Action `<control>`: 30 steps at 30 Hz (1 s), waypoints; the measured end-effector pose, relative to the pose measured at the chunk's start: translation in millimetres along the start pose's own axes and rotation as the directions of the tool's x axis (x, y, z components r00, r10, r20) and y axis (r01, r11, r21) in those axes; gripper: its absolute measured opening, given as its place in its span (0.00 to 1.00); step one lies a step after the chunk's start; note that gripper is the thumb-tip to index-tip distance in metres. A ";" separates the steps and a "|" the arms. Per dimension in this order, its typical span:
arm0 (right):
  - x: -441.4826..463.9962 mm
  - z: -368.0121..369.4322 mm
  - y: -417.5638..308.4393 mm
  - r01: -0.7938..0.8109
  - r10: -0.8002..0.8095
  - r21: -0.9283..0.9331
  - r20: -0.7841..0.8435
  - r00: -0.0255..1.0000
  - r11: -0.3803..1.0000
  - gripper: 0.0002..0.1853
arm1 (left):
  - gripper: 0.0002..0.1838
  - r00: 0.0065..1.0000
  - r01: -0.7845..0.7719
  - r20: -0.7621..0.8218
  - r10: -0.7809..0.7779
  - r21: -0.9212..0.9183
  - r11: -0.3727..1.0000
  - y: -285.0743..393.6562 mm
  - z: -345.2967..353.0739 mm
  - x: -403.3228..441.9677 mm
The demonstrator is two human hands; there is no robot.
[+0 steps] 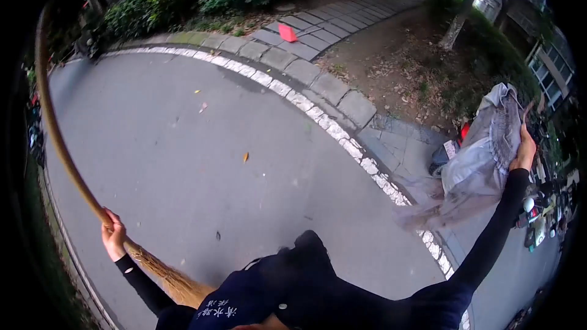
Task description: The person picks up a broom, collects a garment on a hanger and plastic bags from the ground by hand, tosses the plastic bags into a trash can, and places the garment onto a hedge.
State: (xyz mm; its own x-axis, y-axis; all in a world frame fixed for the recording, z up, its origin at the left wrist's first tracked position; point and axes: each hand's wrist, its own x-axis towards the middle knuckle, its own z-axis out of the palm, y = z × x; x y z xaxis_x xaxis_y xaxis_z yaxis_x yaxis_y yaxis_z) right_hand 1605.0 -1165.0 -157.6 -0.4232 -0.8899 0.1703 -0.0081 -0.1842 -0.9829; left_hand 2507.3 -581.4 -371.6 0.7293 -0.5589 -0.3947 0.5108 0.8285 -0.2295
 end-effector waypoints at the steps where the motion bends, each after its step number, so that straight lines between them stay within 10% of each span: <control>1: 15.2 27.1 4.1 0.051 -0.045 -0.051 0.106 0.993 0.997 0.18 | 0.11 0.997 0.071 0.026 -0.070 -0.035 0.997 -35.6 29.1 30.6; 6: 124.5 172.8 37.7 -0.078 0.071 0.084 0.080 0.994 0.993 0.17 | 0.11 0.942 0.263 0.222 -0.251 -0.026 0.965 -229.8 113.4 170.8; 24: 571.1 713.2 192.2 -0.225 0.218 0.037 0.136 0.966 0.974 0.17 | 0.07 0.913 0.394 0.101 -0.396 0.040 0.918 -671.0 263.2 753.5; 30: 713.1 831.7 185.4 -0.194 0.191 -0.022 -0.118 0.975 0.981 0.16 | 0.07 0.934 0.357 0.010 -0.358 0.048 0.933 -841.4 342.2 973.1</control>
State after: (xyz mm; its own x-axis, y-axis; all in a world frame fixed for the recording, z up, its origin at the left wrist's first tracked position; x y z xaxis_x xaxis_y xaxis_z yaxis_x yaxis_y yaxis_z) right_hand 2055.3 -2180.8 -159.6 -0.5207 -0.8532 -0.0297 0.0549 0.0013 -0.9985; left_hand 2943.0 -1834.2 -258.2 0.5031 -0.8185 -0.2774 0.7587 0.5720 -0.3118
